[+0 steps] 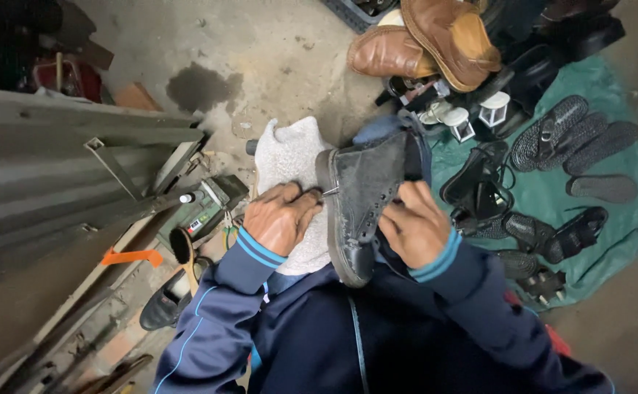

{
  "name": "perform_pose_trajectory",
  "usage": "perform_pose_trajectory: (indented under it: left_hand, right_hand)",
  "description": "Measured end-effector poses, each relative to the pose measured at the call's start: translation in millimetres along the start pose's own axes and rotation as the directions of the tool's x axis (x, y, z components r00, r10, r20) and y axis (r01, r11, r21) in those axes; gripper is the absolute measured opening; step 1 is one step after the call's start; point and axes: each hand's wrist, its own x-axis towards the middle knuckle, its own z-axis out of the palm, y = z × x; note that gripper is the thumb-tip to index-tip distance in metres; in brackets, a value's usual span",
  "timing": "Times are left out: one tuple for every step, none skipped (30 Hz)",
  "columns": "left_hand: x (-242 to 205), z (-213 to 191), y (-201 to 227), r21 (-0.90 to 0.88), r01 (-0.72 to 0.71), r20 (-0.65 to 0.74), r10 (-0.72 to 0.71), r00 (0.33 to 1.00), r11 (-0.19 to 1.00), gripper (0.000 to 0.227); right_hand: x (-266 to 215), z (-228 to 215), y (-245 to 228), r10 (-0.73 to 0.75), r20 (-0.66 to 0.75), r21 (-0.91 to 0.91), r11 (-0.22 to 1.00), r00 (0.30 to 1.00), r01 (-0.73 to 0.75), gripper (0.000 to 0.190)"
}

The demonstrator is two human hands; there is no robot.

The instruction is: The person stitches the upper of a black leather shoe using a needle and white thread. They repeatedly push the needle through the leather and pull the thread tight, working along the side of the shoe while holding it steady with the other hand.

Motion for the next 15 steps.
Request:
perform_pose_trajectory:
  left_hand:
    - [0,2,-1,-0.002,0.007,-0.005,-0.007,1.0,1.0,0.015]
    - [0,4,-1,-0.022,0.011,-0.016,-0.011,1.0,1.0,0.015]
    - [0,5,-1,-0.043,0.008,-0.022,-0.009,1.0,0.999,0.015]
    - [0,6,-1,-0.045,0.009,-0.022,-0.01,1.0,0.999,0.015]
    - [2,6,-1,-0.06,0.006,-0.018,-0.008,1.0,0.998,0.015]
    - [4,6,-1,-0.075,0.004,-0.014,-0.005,1.0,0.997,0.016]
    - [6,6,-1,-0.076,-0.005,-0.014,0.004,1.0,0.997,0.016]
    - [7,7,-2,-0.081,-0.006,0.001,0.006,1.0,0.997,0.016]
    - [8,7,-2,-0.085,-0.001,0.016,0.003,1.0,0.996,0.017]
    - [8,7,-3,-0.085,-0.005,0.015,0.006,1.0,0.996,0.017]
    - [9,7,-4,-0.101,-0.002,0.028,0.005,1.0,0.995,0.018]
    - [9,7,-5,-0.116,0.002,0.041,0.003,0.999,0.993,0.019]
    - [9,7,-5,-0.117,0.003,0.041,0.002,0.999,0.993,0.019]
    - [9,7,-5,-0.123,0.005,0.041,0.0,0.999,0.992,0.02]
    - [9,6,-5,-0.127,0.011,0.039,-0.006,0.999,0.992,0.021]
  right_hand:
    - [-4,-1,7,-0.006,0.006,-0.002,1.0,1.0,0.006,0.027]
    - [-9,-3,15,0.093,0.072,0.248,0.963,0.993,-0.108,0.01]
    - [-15,-4,22,0.179,0.158,0.472,0.85,0.971,-0.234,0.014]
    - [-14,-7,23,0.18,0.16,0.471,0.85,0.971,-0.235,0.014]
    - [-13,-10,24,0.159,0.151,0.79,0.574,0.976,-0.216,0.013]
    - [-12,-14,25,0.143,0.132,0.968,0.196,0.981,-0.159,0.015]
    - [-17,-7,34,0.148,0.125,0.968,0.199,0.981,-0.154,0.015]
    - [-22,1,43,0.241,0.14,0.979,0.114,0.96,-0.172,0.015]
    - [-27,8,51,0.327,0.165,0.983,0.025,0.931,-0.183,0.016]
    - [-26,15,49,0.329,0.161,0.983,0.027,0.93,-0.18,0.016]
    - [-25,22,47,0.378,0.161,0.957,0.165,0.912,-0.238,0.014]
    - [-24,29,45,0.427,0.153,0.908,0.295,0.891,-0.297,0.016]
    - [-22,32,45,0.427,0.154,0.908,0.295,0.891,-0.298,0.016]
    - [-21,36,44,0.412,0.12,0.916,0.304,0.903,-0.261,0.016]
    - [-18,40,44,0.393,0.088,0.923,0.312,0.915,-0.223,0.017]
